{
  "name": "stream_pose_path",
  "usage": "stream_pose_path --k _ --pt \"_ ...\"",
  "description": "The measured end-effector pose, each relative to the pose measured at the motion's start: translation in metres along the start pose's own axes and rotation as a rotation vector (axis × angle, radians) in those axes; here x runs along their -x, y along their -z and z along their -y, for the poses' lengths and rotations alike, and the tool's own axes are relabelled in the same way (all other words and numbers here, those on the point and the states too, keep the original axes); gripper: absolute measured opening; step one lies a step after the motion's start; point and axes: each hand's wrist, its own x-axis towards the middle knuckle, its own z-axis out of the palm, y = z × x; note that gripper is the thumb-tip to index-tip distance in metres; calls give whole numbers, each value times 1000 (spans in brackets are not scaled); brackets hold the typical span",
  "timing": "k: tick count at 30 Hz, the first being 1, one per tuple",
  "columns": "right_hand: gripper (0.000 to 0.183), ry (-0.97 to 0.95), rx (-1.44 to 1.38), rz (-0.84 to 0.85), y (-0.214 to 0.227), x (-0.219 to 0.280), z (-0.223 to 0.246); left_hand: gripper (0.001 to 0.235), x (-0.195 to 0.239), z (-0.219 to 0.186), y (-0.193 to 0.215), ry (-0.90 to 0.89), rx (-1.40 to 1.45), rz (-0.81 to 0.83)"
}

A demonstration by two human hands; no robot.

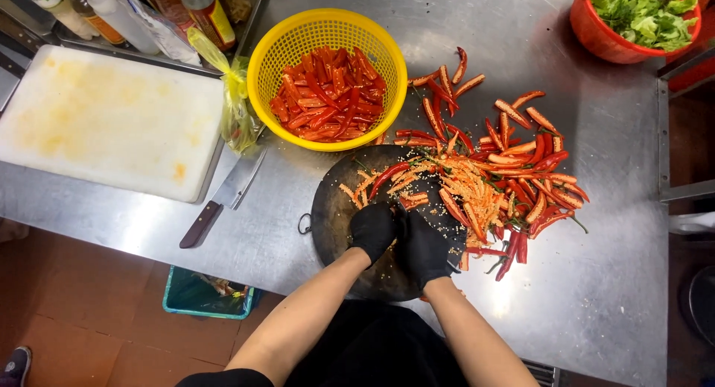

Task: The person removes seeds from red chili peppers by hand over a round wooden board. They repeatedly pick up chilies, open them, and scrape out the seeds, placing the cleaned peppers into a yellow basket. The process continues throughout the clip.

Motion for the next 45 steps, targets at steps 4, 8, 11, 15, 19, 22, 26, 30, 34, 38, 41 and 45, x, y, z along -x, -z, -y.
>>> stream_pose_path --k 4,8,11,15,19,22,26,30,34,38,41,45 --pt "26 282 319 -298 -4 -11 -22 27 0 3 -8 -12 6 27" --pt "20 295 391 -362 4 -27 -45 28 -2 15 -12 -10 0 49" --pt "26 286 366 -421 60 -22 -6 23 -4 19 -28 18 -37 58" --pt "30 -66 147 -185 17 -46 -54 23 3 22 -13 20 5 89" --pt "42 -250 -26 15 49 -51 -43 25 6 22 11 45 11 114" --pt "44 -195 -38 3 47 -33 -28 31 -11 4 54 116 123 156" --pt "39 -114 -66 -103 57 -12 -9 37 -53 -19 118 339 593 7" --pt "40 -153 -91 -98 48 -20 -21 37 -91 -25 158 215 479 -119" --pt "37 -218 -124 -33 43 -20 -17 42 -90 -55 114 7 -67 -230" --pt "29 316 223 -530 -76 -40 -110 17 -83 -114 25 -470 -56 105" --pt "29 244 236 -483 -69 -32 -108 6 -68 -145 -57 -711 -171 105" --pt "29 162 239 -407 -61 -28 -102 11 -69 -168 -65 -693 -324 301"
